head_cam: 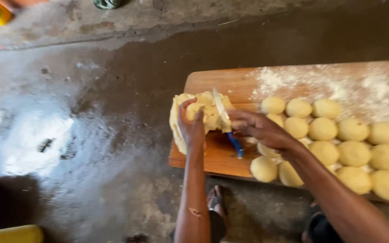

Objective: Cut dough into small pieces using a knife and roll them into uniform balls on a floured wooden board.

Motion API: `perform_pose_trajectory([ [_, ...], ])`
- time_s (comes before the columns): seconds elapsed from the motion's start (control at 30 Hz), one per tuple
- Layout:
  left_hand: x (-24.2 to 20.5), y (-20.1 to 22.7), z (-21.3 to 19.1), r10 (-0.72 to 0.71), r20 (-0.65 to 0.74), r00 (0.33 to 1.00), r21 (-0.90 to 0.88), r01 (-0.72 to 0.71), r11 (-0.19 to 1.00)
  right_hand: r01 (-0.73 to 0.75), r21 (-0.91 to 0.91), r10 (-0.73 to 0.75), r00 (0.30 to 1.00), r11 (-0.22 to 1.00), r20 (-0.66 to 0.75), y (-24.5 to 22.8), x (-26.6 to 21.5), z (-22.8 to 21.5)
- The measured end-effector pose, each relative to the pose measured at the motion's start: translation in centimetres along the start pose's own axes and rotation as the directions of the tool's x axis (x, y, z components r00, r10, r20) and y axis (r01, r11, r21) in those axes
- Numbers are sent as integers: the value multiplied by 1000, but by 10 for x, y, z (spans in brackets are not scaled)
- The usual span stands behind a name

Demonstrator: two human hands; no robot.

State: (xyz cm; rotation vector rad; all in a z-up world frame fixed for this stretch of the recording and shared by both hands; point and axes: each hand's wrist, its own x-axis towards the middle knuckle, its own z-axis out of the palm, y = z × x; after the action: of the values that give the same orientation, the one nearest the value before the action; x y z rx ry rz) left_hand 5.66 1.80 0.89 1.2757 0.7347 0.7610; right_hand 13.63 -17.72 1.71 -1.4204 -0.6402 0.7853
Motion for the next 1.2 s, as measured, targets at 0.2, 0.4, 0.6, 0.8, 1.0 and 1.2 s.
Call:
perform_pose_trajectory([
  [0.2, -3, -1, 1, -209, 13, 978, -207, 207, 956, 20, -762, -93, 994, 647, -53, 3, 3, 37],
  [0.4, -10, -4, 1, -8, 220, 975, 30, 1, 1000, -72, -676, -140, 957, 733, -253, 49, 24, 15],
  [0.6, -23, -32, 16, 35, 405, 913, 315, -176, 933, -151, -474, -82, 897, 867, -435, -4, 13, 5],
  [0.8, -30, -12, 24, 68, 570, 819, 80, -138, 987, -34, -169, -34, 923, 985, -383, 13, 1, -7],
  [1.0, -37, -51, 50, 31, 534, 845, -322, 169, 932, -289, -522, 10, 881, 803, -473, 16, 3, -7],
  [1.2, -48, -28, 52, 176, 536, 826, 22, -222, 975, -223, -566, -138, 840, 794, -525, -9, -5, -16],
])
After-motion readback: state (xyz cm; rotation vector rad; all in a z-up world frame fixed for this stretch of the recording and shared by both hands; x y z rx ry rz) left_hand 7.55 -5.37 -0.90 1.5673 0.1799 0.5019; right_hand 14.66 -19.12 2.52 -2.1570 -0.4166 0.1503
